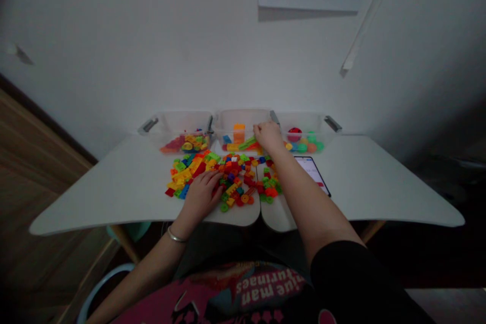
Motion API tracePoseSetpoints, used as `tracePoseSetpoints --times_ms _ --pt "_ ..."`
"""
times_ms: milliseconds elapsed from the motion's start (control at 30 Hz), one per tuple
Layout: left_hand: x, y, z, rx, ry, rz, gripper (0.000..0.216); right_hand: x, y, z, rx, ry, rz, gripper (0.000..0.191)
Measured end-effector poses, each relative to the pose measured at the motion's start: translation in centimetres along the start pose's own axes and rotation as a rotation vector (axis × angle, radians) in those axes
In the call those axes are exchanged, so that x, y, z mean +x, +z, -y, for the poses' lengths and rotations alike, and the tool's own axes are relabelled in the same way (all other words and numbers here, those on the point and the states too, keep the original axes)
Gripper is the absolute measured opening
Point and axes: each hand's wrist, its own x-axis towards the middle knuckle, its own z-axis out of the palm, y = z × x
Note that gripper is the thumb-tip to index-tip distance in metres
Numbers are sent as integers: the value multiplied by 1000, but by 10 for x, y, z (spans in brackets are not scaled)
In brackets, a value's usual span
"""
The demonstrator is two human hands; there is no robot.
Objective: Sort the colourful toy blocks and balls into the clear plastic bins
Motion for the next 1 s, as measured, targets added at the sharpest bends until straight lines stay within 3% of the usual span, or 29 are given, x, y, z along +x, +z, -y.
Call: tracePoseSetpoints --times_ms 167,367,467,567,667,833,1000 --pt "0 -1 -1 14 -2 0 39 1 3 -17 326 -81 -47 31" --pt "0 -1 0 14 6 -5 39 -1 4 -40 854 13 -264 28" --pt "0 0 1 17 11 -19 39 -8 4 -51 897 74 -368 28" --pt "0 1 0 26 9 -22 39 -20 3 -63 793 178 -406 32" --pt "1 1 0 31 12 -16 39 -36 1 -73 504 288 -286 30" --pt "2 0 -1 31 10 -8 40 -61 6 -76 95 305 145 25" --pt "1 -1 -2 31 7 -10 39 -77 16 -69 -46 294 251 32"
